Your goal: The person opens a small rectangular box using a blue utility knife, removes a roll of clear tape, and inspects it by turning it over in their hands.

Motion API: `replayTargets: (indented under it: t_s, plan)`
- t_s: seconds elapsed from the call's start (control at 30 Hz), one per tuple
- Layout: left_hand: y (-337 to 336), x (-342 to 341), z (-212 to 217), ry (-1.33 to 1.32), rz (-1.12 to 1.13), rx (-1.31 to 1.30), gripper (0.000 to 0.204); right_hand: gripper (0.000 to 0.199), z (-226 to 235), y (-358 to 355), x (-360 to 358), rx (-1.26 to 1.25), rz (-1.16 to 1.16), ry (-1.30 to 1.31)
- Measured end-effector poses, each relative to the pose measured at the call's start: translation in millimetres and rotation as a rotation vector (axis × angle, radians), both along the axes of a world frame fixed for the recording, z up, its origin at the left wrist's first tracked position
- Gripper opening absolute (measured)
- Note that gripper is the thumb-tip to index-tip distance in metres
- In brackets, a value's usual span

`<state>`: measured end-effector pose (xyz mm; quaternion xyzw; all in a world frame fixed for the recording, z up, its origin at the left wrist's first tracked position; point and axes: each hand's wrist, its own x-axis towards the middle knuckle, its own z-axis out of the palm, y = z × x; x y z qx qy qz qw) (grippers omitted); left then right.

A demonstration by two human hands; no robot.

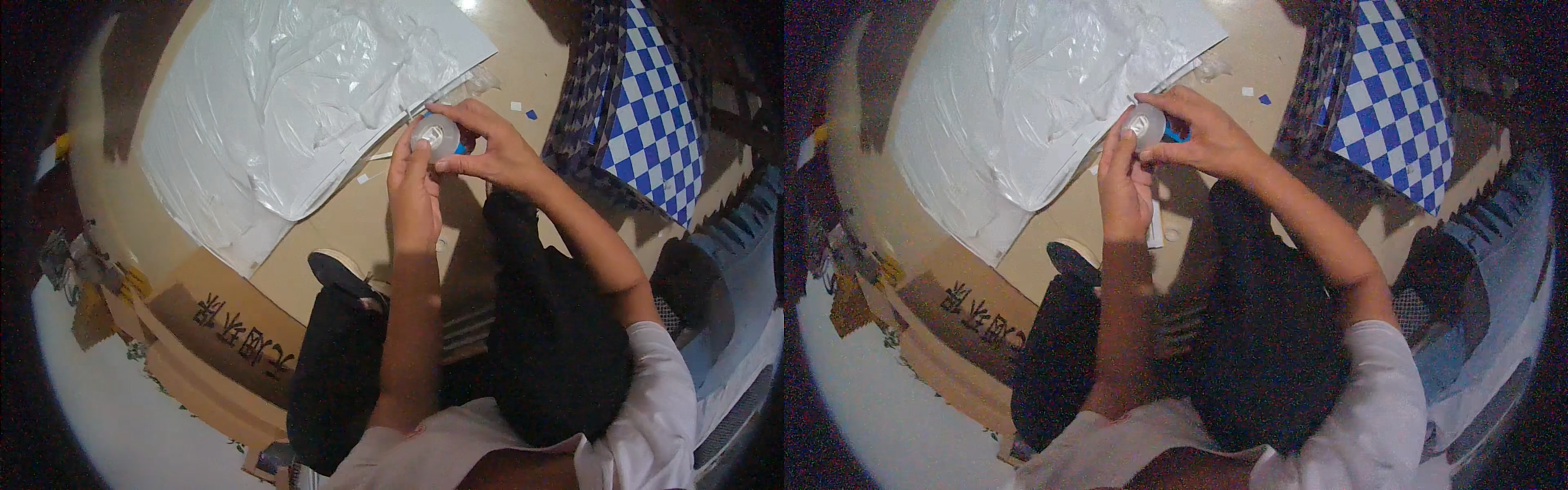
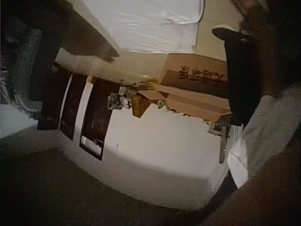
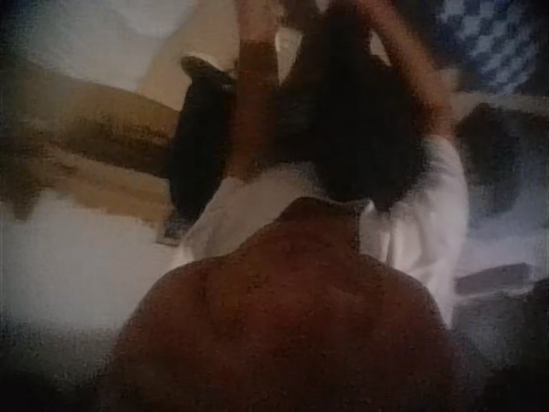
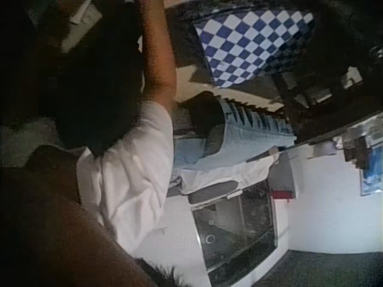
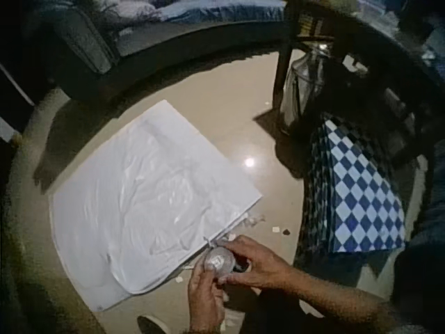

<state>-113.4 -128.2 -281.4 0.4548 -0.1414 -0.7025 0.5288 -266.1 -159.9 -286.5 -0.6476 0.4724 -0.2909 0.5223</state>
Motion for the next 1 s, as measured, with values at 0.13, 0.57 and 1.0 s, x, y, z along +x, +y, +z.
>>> replayTargets:
  t_s: [0.13, 0.57, 1.0]
  plan:
    - [-7, 3, 23, -0.027, -0.079, 0.01, 0.042, 0.065, 25, 0, -4, 0.094, -0.043, -0.12]
    - [-2, 13, 170, -0.011, 0.036, 0.127, 0.03, 0.039, 158, -12, 15, 0.156, -0.034, -0.277]
    - [72, 70, 321, -0.58, 0.022, -0.618, 0.044, 0.031, 321, 55, 70, 0.023, 0.041, -0.492]
